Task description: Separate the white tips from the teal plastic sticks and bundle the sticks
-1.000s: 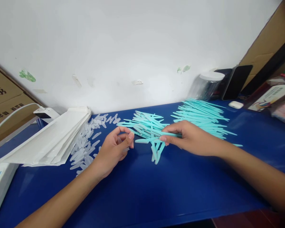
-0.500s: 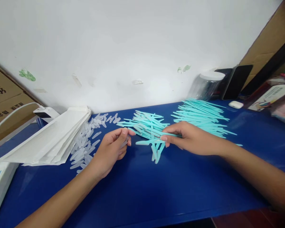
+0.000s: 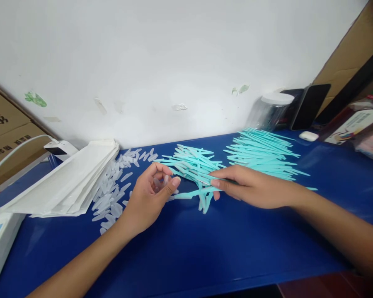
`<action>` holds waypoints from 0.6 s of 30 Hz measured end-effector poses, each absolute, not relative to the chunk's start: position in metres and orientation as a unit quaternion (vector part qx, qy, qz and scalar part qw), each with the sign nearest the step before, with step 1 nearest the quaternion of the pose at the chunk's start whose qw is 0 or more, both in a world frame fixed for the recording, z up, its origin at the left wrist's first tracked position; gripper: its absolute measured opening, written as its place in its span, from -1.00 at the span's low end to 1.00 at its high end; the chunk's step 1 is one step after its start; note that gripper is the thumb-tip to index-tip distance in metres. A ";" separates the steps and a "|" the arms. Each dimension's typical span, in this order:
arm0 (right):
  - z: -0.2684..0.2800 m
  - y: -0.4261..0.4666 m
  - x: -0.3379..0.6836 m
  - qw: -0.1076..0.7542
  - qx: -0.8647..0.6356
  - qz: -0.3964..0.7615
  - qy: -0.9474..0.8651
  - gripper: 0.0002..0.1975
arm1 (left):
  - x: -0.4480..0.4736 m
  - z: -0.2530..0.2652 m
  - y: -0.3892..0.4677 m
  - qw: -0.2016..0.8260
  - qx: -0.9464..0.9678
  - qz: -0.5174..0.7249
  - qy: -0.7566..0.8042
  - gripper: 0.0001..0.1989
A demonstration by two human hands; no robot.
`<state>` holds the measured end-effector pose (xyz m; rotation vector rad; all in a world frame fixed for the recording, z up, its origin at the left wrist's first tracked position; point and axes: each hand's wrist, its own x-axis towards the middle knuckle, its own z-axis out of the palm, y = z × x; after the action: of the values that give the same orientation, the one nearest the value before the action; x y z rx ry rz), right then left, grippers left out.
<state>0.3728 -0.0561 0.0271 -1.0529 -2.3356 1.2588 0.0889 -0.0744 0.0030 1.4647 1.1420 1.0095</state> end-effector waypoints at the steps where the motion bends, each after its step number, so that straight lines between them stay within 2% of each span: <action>1: 0.028 -0.057 0.373 0.138 -0.361 0.442 -0.809 -0.55 | 0.089 0.004 -0.075 0.476 0.613 0.418 0.472 -0.64; 6: 0.034 -0.064 0.370 0.116 -0.341 0.475 -0.803 -0.50 | 0.091 0.003 -0.077 0.451 0.633 0.425 0.464 -0.67; 11: 0.035 -0.071 0.364 0.098 -0.347 0.517 -0.776 -0.69 | 0.096 -0.002 -0.079 0.435 0.644 0.438 0.452 -0.71; 18: 0.034 -0.078 0.353 0.078 -0.342 0.601 -0.718 -0.70 | 0.102 -0.005 -0.088 0.392 0.665 0.457 0.442 -0.81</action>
<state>0.3529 -0.0779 0.0338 -1.0235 -2.1500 1.7996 0.1023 -0.0875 -0.0050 1.6899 1.1214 1.1606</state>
